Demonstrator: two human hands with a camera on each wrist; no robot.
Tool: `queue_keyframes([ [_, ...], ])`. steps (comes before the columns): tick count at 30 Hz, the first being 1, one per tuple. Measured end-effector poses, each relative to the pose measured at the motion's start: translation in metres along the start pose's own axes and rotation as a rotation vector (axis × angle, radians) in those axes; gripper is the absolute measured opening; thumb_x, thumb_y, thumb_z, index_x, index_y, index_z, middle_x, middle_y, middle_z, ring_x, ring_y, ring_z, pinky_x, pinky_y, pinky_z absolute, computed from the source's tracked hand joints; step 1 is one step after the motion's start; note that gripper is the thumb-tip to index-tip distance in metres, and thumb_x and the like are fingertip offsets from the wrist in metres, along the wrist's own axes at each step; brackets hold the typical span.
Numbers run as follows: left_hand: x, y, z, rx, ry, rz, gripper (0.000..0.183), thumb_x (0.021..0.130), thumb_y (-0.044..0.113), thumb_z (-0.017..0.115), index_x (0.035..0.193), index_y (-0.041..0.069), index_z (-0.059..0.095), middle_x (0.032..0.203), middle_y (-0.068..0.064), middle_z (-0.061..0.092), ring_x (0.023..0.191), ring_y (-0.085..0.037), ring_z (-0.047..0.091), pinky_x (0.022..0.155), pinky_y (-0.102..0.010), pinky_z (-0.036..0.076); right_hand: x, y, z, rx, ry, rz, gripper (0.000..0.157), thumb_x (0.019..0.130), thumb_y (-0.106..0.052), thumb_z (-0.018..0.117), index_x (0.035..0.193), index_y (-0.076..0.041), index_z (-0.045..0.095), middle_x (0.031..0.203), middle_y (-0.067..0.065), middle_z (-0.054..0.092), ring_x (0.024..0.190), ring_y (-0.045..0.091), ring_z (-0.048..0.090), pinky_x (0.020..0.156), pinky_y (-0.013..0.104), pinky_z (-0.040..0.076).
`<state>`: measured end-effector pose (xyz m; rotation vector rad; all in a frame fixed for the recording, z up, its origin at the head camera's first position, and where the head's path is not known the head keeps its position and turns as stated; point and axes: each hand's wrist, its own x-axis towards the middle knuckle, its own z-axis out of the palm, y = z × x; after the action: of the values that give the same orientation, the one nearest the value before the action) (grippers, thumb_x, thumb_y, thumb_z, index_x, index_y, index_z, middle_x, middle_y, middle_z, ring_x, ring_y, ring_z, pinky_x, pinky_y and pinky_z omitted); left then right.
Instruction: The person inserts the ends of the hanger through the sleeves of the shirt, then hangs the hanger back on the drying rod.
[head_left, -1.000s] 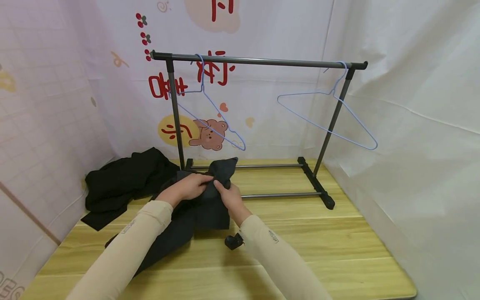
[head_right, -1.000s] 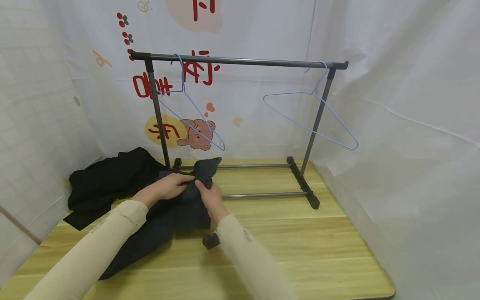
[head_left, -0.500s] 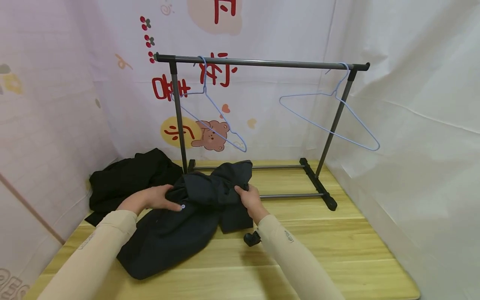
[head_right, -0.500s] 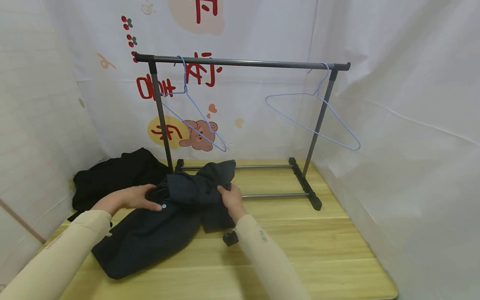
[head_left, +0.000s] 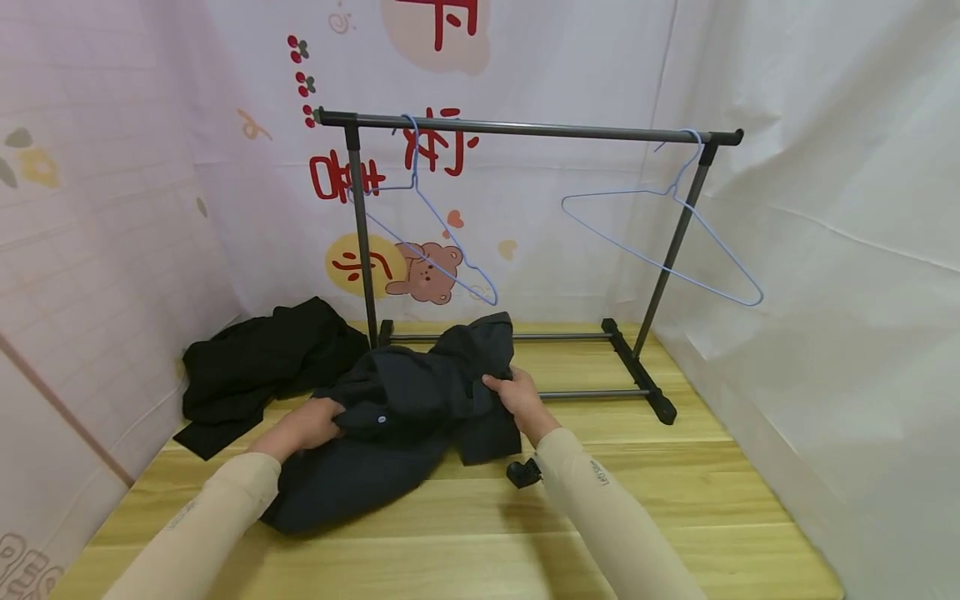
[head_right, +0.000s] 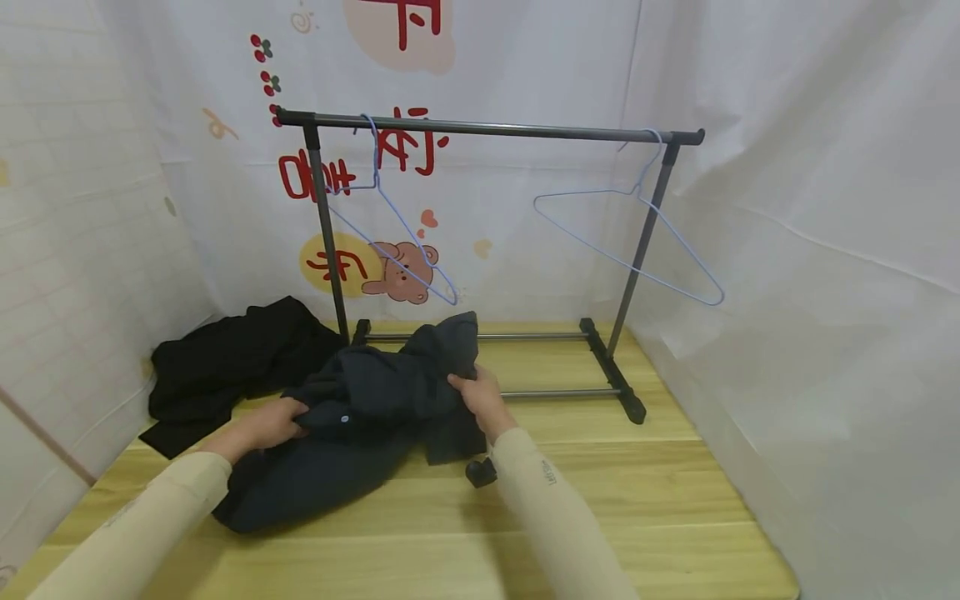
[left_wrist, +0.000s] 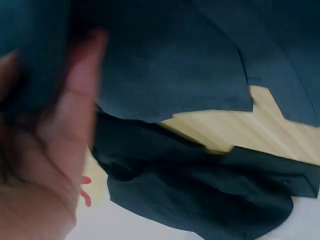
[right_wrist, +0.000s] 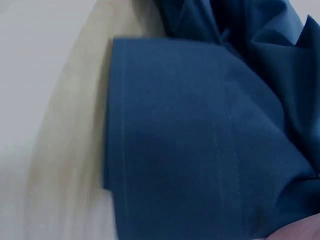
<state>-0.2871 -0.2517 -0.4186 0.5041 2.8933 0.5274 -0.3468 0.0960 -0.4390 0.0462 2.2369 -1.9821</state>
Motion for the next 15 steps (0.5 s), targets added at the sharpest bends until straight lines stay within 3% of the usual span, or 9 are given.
queue_keyframes([
  [3, 0.012, 0.010, -0.009, -0.116, 0.127, 0.006, 0.008, 0.094, 0.001, 0.057, 0.087, 0.003, 0.060, 0.081, -0.010, 0.058, 0.071, -0.025, 0.053, 0.068, -0.041, 0.043, 0.002, -0.006, -0.016, 0.074, 0.037, -0.024, 0.051, 0.099, -0.022, 0.063, 0.145, -0.006, 0.047, 0.136, 0.015, 0.055, 0.120, 0.033, 0.055, 0.104, 0.049, 0.041],
  [5, 0.020, 0.019, -0.015, -0.195, 0.210, -0.035, 0.009, 0.098, 0.004, 0.053, 0.094, 0.002, 0.060, 0.085, -0.012, 0.059, 0.074, -0.026, 0.053, 0.070, -0.042, 0.043, 0.004, -0.010, -0.027, 0.133, 0.063, -0.053, 0.051, 0.100, -0.023, 0.061, 0.146, -0.007, 0.044, 0.138, 0.015, 0.052, 0.122, 0.033, 0.053, 0.105, 0.048, 0.039],
  [9, 0.037, 0.042, -0.024, -0.421, 0.339, -0.126, 0.021, 0.105, 0.011, 0.045, 0.118, 0.002, 0.060, 0.110, -0.019, 0.062, 0.094, -0.033, 0.058, 0.082, -0.047, 0.045, 0.005, -0.022, -0.046, 0.262, 0.111, -0.120, 0.051, 0.102, -0.024, 0.058, 0.146, -0.005, 0.039, 0.142, 0.015, 0.047, 0.126, 0.032, 0.048, 0.107, 0.045, 0.036],
  [12, 0.047, 0.059, -0.028, -0.629, 0.369, -0.102, 0.030, 0.108, 0.015, 0.038, 0.132, 0.005, 0.052, 0.132, -0.020, 0.054, 0.115, -0.036, 0.052, 0.098, -0.051, 0.040, 0.005, -0.028, -0.056, 0.330, 0.137, -0.144, 0.052, 0.101, -0.022, 0.060, 0.146, -0.005, 0.039, 0.142, 0.014, 0.046, 0.125, 0.031, 0.049, 0.107, 0.043, 0.037],
  [15, 0.055, 0.073, -0.027, -0.736, 0.315, -0.009, 0.039, 0.109, 0.018, 0.034, 0.146, 0.007, 0.042, 0.149, -0.018, 0.040, 0.134, -0.035, 0.039, 0.110, -0.052, 0.030, 0.005, -0.027, -0.064, 0.324, 0.136, -0.155, 0.053, 0.098, -0.019, 0.064, 0.144, -0.006, 0.042, 0.140, 0.013, 0.048, 0.123, 0.030, 0.050, 0.106, 0.042, 0.039],
])
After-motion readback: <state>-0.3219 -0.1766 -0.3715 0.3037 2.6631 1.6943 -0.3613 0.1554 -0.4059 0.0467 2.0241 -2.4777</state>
